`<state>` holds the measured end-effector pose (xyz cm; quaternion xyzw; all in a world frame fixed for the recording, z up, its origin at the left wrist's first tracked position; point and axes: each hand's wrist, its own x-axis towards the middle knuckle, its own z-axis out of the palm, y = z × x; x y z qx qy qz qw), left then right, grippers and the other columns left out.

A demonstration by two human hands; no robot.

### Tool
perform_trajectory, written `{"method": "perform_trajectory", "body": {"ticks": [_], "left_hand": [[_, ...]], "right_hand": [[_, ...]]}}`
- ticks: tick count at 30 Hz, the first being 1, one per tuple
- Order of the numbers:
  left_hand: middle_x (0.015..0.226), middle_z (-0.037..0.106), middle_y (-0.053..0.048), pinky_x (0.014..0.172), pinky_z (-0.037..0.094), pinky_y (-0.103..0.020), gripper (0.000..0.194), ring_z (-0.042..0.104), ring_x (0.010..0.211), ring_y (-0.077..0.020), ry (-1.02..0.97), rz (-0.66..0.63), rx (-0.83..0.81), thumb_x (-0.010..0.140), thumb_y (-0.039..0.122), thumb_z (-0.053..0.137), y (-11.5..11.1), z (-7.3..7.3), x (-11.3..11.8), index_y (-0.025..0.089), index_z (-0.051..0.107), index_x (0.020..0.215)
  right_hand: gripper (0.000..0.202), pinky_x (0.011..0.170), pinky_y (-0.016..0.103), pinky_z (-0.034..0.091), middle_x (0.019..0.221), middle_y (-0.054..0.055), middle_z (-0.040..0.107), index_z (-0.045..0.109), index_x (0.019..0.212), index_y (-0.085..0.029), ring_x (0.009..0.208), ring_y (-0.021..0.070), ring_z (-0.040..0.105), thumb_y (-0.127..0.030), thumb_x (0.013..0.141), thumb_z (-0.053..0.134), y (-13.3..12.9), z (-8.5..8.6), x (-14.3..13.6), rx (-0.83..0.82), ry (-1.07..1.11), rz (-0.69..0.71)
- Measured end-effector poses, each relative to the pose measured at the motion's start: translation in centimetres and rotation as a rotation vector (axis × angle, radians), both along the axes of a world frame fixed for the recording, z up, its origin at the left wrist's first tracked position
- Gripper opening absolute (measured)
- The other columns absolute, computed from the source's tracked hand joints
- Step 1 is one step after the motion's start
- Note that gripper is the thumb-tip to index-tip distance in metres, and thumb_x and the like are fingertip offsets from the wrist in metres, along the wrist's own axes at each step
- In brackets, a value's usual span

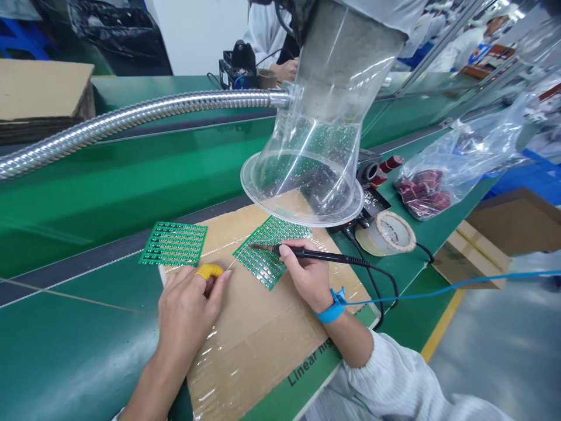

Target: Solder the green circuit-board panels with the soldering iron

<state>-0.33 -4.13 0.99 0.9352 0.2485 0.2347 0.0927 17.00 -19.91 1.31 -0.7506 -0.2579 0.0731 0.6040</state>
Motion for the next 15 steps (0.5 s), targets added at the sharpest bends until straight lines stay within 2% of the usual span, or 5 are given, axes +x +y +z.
{"method": "perform_trajectory", "body": {"ticks": [11, 15], "left_hand": [[0.064, 0.045, -0.001, 0.063, 0.032, -0.033, 0.047, 0.043, 0.064, -0.0201, -0.009, -0.007, 0.031, 0.099, 0.05, 0.056, 0.07, -0.06, -0.02, 0.024, 0.042, 0.062], [0.063, 0.046, 0.0, 0.064, 0.033, -0.032, 0.043, 0.044, 0.064, -0.0187, -0.041, -0.026, 0.009, 0.098, 0.048, 0.058, 0.05, 0.03, -0.03, 0.023, 0.045, 0.065]], "right_hand": [[0.012, 0.076, 0.036, 0.054, 0.085, 0.003, 0.074, 0.072, 0.095, -0.023, 0.081, 0.0222, 0.071, -0.035, 0.093, 0.07, -0.05, -0.02, 0.04, 0.013, -0.001, 0.017], [0.014, 0.074, 0.035, 0.055, 0.094, 0.003, 0.074, 0.072, 0.102, -0.025, 0.081, 0.0215, 0.071, -0.036, 0.093, 0.071, -0.88, 0.02, 0.4, 0.062, -0.015, -0.012]]}}
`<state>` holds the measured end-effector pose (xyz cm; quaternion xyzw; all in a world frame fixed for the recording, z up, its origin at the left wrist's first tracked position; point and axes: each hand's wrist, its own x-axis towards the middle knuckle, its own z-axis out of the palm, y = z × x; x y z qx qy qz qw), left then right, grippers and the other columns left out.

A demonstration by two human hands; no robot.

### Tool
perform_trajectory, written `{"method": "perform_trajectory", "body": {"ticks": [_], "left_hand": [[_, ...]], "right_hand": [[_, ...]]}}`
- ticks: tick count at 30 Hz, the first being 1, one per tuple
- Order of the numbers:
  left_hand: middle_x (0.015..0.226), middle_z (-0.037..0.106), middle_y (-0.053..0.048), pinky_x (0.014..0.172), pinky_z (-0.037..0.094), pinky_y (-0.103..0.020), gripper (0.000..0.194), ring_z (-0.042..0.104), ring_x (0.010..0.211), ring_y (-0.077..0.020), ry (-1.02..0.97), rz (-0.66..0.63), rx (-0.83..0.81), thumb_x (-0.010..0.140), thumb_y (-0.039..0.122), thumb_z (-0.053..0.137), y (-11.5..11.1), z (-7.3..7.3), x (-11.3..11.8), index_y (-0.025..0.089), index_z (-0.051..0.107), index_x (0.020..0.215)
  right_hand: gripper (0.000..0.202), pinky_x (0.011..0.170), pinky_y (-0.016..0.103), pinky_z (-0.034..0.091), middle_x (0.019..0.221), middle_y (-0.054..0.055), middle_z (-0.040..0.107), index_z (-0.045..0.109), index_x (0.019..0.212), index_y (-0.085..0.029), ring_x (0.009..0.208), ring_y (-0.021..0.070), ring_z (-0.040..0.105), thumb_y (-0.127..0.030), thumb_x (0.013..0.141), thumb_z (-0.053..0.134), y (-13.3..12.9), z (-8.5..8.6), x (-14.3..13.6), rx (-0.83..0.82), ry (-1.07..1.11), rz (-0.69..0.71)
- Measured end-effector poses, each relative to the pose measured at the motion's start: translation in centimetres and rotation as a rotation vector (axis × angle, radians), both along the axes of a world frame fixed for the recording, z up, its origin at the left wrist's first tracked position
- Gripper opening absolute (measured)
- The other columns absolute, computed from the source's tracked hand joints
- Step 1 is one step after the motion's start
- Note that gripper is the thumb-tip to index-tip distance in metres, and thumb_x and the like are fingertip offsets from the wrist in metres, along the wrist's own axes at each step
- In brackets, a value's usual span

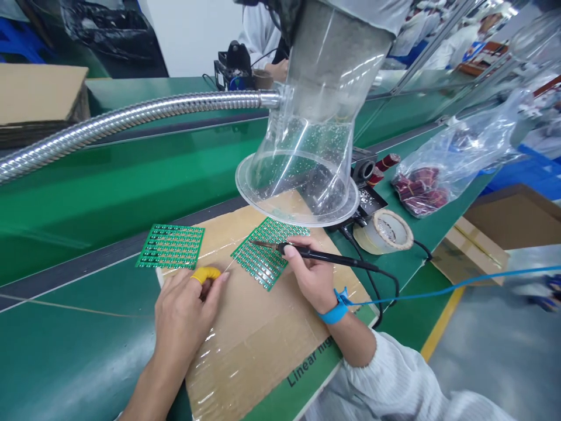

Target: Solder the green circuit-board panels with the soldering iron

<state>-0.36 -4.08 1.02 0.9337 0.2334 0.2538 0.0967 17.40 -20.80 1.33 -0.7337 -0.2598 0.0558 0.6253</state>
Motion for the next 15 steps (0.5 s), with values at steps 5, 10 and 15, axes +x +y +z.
{"method": "perform_trajectory", "body": {"ticks": [5, 10, 15], "left_hand": [[0.064, 0.049, 0.001, 0.065, 0.035, -0.032, 0.039, 0.046, 0.065, -0.0179, -0.006, -0.069, -0.02, 0.098, 0.044, 0.06, -0.16, 0.28, 0.09, 0.022, 0.049, 0.068], [0.065, 0.052, 0.0, 0.066, 0.035, -0.032, 0.036, 0.048, 0.066, -0.0181, 0.004, -0.082, -0.026, 0.097, 0.042, 0.062, -0.09, 0.2, 0.08, 0.022, 0.052, 0.069], [0.065, 0.049, 0.0, 0.066, 0.034, -0.033, 0.038, 0.046, 0.065, -0.0187, 0.027, -0.07, -0.015, 0.097, 0.045, 0.061, -0.07, 0.08, 0.14, 0.022, 0.054, 0.068]], "right_hand": [[0.012, 0.073, 0.035, 0.056, 0.089, 0.002, 0.072, 0.072, 0.097, -0.026, 0.079, 0.0217, 0.072, -0.037, 0.093, 0.072, -0.94, -0.55, 0.18, 0.01, 0.027, 0.001], [0.009, 0.073, 0.035, 0.055, 0.084, 0.002, 0.073, 0.071, 0.092, -0.024, 0.079, 0.0218, 0.071, -0.033, 0.092, 0.071, -0.65, -0.5, 0.0, -0.026, 0.018, 0.014], [0.007, 0.071, 0.033, 0.055, 0.083, 0.002, 0.073, 0.071, 0.089, -0.024, 0.078, 0.0208, 0.07, -0.031, 0.09, 0.071, -0.35, 0.07, 0.06, -0.047, -0.023, 0.024]]}}
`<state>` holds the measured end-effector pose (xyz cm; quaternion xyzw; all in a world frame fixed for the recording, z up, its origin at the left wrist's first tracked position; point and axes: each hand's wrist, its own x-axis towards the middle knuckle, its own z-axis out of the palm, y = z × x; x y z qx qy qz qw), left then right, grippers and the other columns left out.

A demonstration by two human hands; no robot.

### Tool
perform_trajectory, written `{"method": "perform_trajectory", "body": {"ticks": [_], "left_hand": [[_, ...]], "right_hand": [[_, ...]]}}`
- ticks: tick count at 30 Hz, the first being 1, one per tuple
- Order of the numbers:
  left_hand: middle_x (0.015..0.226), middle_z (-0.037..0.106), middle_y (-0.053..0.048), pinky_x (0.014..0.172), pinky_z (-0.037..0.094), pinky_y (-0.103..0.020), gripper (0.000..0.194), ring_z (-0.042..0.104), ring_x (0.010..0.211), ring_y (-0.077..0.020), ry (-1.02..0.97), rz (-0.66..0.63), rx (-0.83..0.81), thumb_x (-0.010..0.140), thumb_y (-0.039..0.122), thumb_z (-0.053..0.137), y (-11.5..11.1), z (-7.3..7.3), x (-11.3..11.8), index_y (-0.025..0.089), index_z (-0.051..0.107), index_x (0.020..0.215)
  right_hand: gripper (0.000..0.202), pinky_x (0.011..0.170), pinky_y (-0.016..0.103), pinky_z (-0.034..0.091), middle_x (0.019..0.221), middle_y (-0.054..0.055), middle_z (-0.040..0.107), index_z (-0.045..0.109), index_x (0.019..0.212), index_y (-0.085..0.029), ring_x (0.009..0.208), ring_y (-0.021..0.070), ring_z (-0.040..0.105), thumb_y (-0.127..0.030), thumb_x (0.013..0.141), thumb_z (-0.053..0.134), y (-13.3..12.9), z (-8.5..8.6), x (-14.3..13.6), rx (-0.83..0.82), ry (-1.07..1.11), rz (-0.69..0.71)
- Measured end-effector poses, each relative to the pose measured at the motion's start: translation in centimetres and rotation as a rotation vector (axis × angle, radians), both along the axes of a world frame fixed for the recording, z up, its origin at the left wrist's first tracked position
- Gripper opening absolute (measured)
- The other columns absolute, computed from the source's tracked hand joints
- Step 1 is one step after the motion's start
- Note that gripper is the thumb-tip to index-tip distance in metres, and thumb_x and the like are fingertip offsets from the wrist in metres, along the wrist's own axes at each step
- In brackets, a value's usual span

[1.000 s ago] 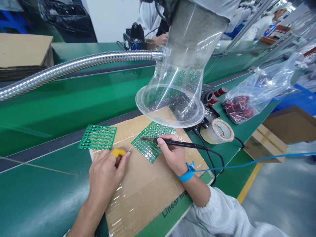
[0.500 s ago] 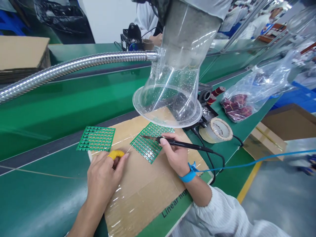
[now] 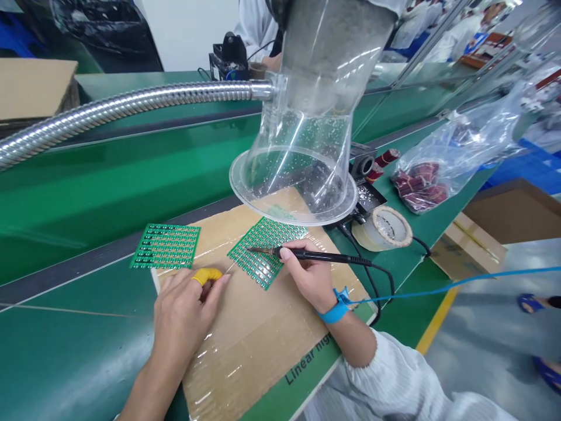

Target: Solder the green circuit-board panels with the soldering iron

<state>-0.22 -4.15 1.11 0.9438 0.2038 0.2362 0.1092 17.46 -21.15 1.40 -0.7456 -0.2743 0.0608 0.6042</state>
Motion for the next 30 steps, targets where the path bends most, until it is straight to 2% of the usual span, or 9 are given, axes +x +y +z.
{"method": "perform_trajectory", "body": {"ticks": [4, 13, 19, 26, 30], "left_hand": [[0.064, 0.044, 0.0, 0.064, 0.031, -0.033, 0.039, 0.044, 0.063, -0.0189, 0.009, 0.018, 0.025, 0.098, 0.045, 0.06, -0.1, 0.1, 0.3, 0.023, 0.051, 0.067], [0.061, 0.045, 0.0, 0.063, 0.03, -0.034, 0.046, 0.044, 0.063, -0.0197, -0.006, 0.01, -0.002, 0.099, 0.046, 0.056, -0.3, 0.3, 1.1, 0.025, 0.04, 0.062], [0.064, 0.045, -0.001, 0.065, 0.033, -0.034, 0.043, 0.042, 0.064, -0.02, -0.013, 0.046, -0.058, 0.098, 0.05, 0.057, -0.3, -0.2, 0.7, 0.025, 0.044, 0.066], [0.064, 0.049, -0.001, 0.067, 0.033, -0.034, 0.043, 0.047, 0.067, -0.0197, -0.003, 0.04, -0.037, 0.099, 0.049, 0.056, -0.4, -0.3, 0.7, 0.024, 0.045, 0.066], [0.065, 0.053, -0.001, 0.069, 0.035, -0.034, 0.04, 0.05, 0.069, -0.0196, 0.008, 0.025, -0.053, 0.099, 0.047, 0.058, -0.4, -0.1, 0.7, 0.024, 0.049, 0.068]], "right_hand": [[0.007, 0.071, 0.032, 0.054, 0.084, 0.002, 0.074, 0.072, 0.089, -0.024, 0.078, 0.0203, 0.069, -0.031, 0.09, 0.07, 0.0, 0.1, 0.1, -0.003, -0.008, 0.016], [0.012, 0.072, 0.035, 0.053, 0.084, 0.003, 0.074, 0.072, 0.091, -0.024, 0.079, 0.0222, 0.07, -0.036, 0.09, 0.071, 0.0, -0.3, 0.1, -0.01, 0.059, -0.004], [0.013, 0.071, 0.035, 0.054, 0.084, 0.003, 0.074, 0.072, 0.093, -0.024, 0.078, 0.0222, 0.071, -0.037, 0.091, 0.071, 0.0, -0.4, 0.0, 0.005, 0.071, 0.0], [0.013, 0.075, 0.036, 0.055, 0.086, 0.003, 0.075, 0.073, 0.093, -0.024, 0.081, 0.0224, 0.071, -0.036, 0.091, 0.071, 0.0, -0.3, 0.0, -0.01, 0.047, 0.017], [0.011, 0.075, 0.036, 0.056, 0.086, 0.003, 0.074, 0.073, 0.093, -0.024, 0.081, 0.0225, 0.071, -0.035, 0.091, 0.072, -0.8, 0.2, 0.0, 0.023, 0.026, -0.033]]}}
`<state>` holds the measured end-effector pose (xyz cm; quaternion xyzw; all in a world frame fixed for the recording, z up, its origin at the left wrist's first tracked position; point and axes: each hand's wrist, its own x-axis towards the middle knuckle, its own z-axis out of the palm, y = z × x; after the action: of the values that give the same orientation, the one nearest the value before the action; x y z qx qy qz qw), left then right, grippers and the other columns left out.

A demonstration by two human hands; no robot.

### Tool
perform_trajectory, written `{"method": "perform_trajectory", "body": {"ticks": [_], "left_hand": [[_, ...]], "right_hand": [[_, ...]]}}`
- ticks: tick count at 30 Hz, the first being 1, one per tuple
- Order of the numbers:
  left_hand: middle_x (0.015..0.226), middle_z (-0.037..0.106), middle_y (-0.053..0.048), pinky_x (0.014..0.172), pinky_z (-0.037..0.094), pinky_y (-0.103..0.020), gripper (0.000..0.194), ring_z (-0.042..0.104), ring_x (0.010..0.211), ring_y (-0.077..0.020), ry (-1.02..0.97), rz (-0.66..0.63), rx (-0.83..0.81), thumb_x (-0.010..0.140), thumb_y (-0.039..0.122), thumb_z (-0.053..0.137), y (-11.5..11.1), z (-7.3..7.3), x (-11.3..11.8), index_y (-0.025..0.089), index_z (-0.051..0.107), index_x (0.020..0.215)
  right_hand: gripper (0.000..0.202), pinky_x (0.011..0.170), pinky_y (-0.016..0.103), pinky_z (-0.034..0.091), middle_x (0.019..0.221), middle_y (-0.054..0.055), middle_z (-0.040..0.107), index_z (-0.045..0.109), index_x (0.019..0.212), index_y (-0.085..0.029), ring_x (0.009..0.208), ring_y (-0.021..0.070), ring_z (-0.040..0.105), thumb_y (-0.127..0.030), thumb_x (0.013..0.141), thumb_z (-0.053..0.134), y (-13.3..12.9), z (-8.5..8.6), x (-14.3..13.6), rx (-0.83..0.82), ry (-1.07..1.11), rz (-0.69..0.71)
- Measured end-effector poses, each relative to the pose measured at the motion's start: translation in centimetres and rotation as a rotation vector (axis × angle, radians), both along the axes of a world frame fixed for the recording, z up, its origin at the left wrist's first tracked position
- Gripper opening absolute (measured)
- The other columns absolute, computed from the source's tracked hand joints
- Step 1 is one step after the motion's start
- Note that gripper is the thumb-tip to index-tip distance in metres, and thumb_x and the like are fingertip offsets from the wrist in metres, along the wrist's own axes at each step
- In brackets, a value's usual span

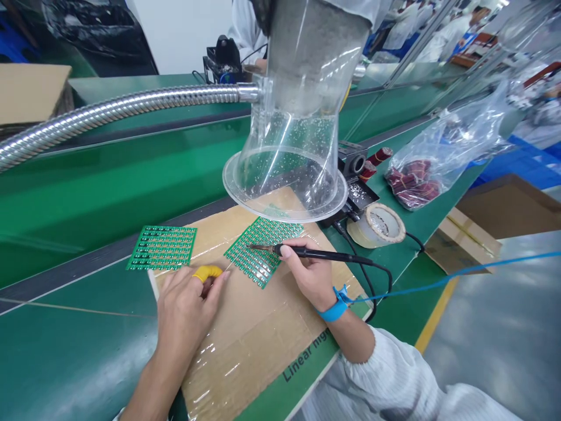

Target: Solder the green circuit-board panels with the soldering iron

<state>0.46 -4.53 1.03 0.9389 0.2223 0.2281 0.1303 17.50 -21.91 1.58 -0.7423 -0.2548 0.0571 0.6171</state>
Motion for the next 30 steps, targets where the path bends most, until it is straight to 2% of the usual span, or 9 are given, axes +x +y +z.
{"method": "perform_trajectory", "body": {"ticks": [4, 13, 21, 26, 30], "left_hand": [[0.067, 0.058, -0.001, 0.067, 0.035, -0.034, 0.035, 0.054, 0.07, -0.0202, -0.018, -0.046, 0.001, 0.098, 0.045, 0.06, 0.1, 0.2, 0.0, 0.023, 0.055, 0.071], [0.069, 0.059, -0.002, 0.069, 0.036, -0.036, 0.034, 0.055, 0.072, -0.0223, 0.054, -0.065, 0.04, 0.099, 0.046, 0.058, -0.1, 0.4, 0.4, 0.023, 0.061, 0.075], [0.069, 0.064, -0.003, 0.07, 0.036, -0.036, 0.038, 0.057, 0.073, -0.0222, 0.043, -0.093, 0.07, 0.099, 0.044, 0.058, -0.1, 0.4, 0.9, 0.023, 0.055, 0.067], [0.08, 0.071, -0.003, 0.074, 0.037, -0.037, 0.036, 0.059, 0.075, -0.0224, 0.049, -0.092, 0.057, 0.099, 0.04, 0.058, -0.3, 0.5, 1.4, 0.023, 0.053, 0.068], [0.067, 0.062, -0.002, 0.07, 0.035, -0.036, 0.038, 0.054, 0.07, -0.0215, 0.043, -0.073, 0.01, 0.099, 0.042, 0.057, -0.3, 0.6, 1.3, 0.023, 0.052, 0.066]], "right_hand": [[0.015, 0.072, 0.037, 0.057, 0.089, 0.004, 0.075, 0.073, 0.093, -0.024, 0.081, 0.0236, 0.072, -0.039, 0.091, 0.073, -0.9, -0.1, 0.0, 0.016, 0.024, -0.05], [0.01, 0.072, 0.035, 0.056, 0.085, 0.003, 0.075, 0.074, 0.09, -0.024, 0.078, 0.0217, 0.071, -0.034, 0.09, 0.072, -0.5, -0.2, 0.0, -0.04, 0.022, 0.052], [0.01, 0.074, 0.035, 0.057, 0.086, 0.003, 0.075, 0.073, 0.09, -0.024, 0.079, 0.0213, 0.071, -0.034, 0.09, 0.071, -0.6, -0.2, 0.1, -0.043, 0.007, 0.052], [0.01, 0.074, 0.035, 0.058, 0.085, 0.002, 0.075, 0.073, 0.091, -0.024, 0.079, 0.0216, 0.071, -0.034, 0.09, 0.071, -0.5, -0.2, 0.2, -0.04, 0.01, 0.047], [0.01, 0.074, 0.036, 0.058, 0.085, 0.002, 0.075, 0.073, 0.09, -0.025, 0.079, 0.0216, 0.071, -0.035, 0.089, 0.071, -0.6, -0.2, 0.1, -0.037, 0.01, 0.045]]}}
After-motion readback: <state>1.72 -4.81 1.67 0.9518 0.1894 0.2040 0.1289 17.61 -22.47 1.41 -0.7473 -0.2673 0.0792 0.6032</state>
